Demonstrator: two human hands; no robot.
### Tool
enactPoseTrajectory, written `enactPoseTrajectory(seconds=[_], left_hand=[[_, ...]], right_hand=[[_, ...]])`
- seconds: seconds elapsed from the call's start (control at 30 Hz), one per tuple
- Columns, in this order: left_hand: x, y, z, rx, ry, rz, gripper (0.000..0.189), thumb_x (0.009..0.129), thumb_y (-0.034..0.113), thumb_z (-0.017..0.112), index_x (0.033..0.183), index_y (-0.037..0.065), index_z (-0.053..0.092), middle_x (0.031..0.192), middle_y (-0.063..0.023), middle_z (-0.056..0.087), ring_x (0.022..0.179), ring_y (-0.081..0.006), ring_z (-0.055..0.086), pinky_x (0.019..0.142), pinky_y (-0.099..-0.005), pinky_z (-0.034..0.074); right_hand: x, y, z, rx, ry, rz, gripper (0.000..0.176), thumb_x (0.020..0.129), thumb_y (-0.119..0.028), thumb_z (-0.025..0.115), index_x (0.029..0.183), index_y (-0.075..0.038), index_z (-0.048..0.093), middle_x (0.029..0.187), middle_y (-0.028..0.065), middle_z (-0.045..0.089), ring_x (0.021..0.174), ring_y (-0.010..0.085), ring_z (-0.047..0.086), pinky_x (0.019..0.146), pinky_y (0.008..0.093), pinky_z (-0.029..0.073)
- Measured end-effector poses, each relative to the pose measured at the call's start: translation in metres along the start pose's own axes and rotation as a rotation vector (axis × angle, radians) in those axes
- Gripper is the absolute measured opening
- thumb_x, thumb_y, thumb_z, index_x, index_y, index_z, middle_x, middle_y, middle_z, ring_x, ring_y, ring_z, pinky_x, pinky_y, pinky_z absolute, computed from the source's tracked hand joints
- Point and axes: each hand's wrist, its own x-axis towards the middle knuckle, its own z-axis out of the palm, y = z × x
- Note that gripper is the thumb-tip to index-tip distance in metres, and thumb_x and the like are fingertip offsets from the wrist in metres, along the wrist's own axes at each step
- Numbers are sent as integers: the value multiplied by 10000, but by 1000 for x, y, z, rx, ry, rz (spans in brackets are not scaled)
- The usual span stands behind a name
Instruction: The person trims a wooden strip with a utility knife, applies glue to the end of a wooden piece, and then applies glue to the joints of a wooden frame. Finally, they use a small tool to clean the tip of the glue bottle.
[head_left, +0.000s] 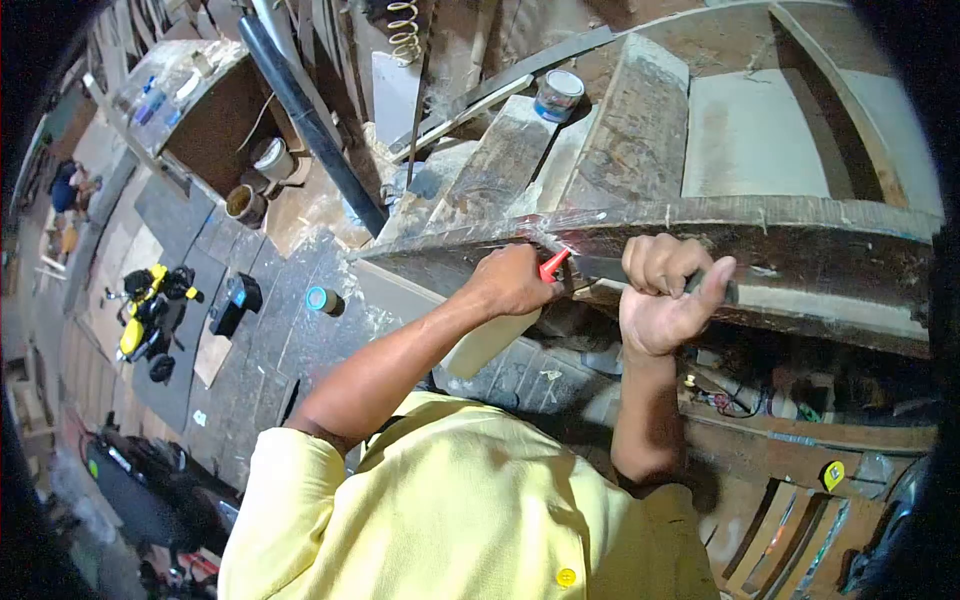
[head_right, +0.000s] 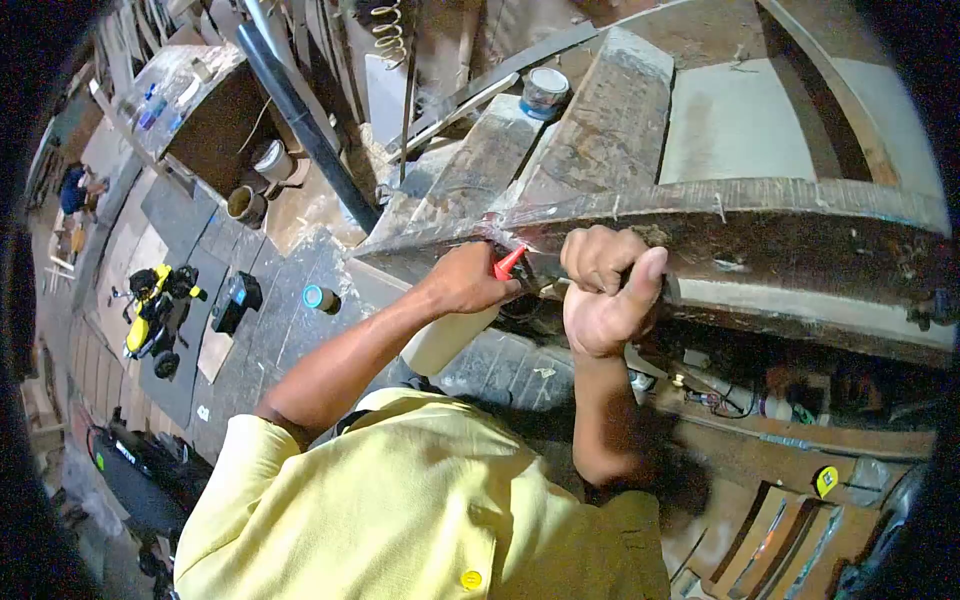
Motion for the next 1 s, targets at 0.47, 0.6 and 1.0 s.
enactPoseTrajectory(seconds=[0.47,0.6,1.0], left_hand=[[11,-9,0,-74,-67,40,540,692,445,731,847,-71,696,908,-317,676,888,-426,678,827,-475,524],[20,-20,11,-157,-74,105,442,719,395,742,876,-14,680,825,-191,697,790,-298,678,745,-405,516],[11,-46,-4,-973,-694,87,289,804,318,731,851,38,679,741,-58,683,684,-126,656,612,-255,520]], right_hand=[[-2,28,-10,-12,-104,9,740,848,-834,309,629,-127,308,568,-21,248,508,132,199,515,311,182],[-2,28,-10,-20,-131,-6,746,840,-842,308,632,-125,314,556,-20,260,491,130,212,499,308,186],[-4,34,1,-161,-80,-52,714,868,-803,325,598,-145,271,485,-37,243,400,106,203,434,292,159]])
